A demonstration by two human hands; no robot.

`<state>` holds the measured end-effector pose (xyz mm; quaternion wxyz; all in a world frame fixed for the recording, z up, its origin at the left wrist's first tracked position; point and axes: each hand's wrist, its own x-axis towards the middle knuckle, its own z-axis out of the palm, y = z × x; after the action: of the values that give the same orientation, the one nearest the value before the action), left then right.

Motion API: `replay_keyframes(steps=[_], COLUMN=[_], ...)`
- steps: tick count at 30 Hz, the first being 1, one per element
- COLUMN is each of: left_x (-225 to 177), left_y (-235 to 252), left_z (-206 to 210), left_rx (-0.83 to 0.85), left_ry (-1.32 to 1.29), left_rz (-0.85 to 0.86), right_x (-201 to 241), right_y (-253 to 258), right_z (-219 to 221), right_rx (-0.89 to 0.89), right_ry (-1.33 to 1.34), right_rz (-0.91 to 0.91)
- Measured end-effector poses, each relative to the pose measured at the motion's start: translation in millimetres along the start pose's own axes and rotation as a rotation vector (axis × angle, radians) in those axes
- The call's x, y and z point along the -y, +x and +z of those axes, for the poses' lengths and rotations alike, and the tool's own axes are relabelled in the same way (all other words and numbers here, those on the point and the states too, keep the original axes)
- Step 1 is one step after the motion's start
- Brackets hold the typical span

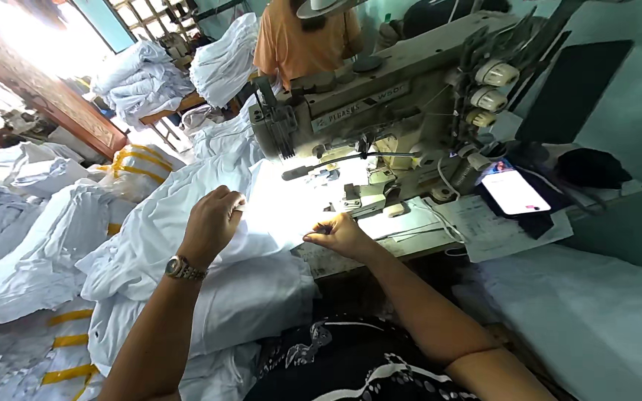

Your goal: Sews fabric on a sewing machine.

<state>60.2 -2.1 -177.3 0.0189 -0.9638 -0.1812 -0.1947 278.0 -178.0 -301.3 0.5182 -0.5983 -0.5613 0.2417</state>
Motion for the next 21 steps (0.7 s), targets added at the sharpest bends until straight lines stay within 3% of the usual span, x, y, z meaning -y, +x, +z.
replay_keyframes(steps=[3, 6, 9, 12, 15, 18, 21], left_x=[-3, -18, -22, 1, 14, -11, -29], left_y=[-4, -9, -10, -5, -6, -13, -15], left_z=[0, -10, -22, -10, -2, -12, -19], left_rx=[0.050, 0.038, 0.046, 0.032, 0.050, 0.081, 0.055], left_ry=[-0.232, -0.368, -0.156, 0.041, -0.064, -0.276, -0.149], left_rz=[-0.094, 0.000, 0.118, 0.083, 0.004, 0.009, 0.130], right_x=[2, 4, 4, 4, 2, 1, 2], right_y=[0, 1, 1, 2, 2, 1, 2], right_z=[-1, -3, -3, -2, -2, -4, -4], right_rx=[0.010, 0.041, 0.048, 0.055, 0.050, 0.056, 0.051], right_ry=[0.009, 0.005, -0.003, -0.015, -0.011, -0.012, 0.000], right_rz=[0.030, 0.068, 0.057, 0.036, 0.027, 0.031, 0.038])
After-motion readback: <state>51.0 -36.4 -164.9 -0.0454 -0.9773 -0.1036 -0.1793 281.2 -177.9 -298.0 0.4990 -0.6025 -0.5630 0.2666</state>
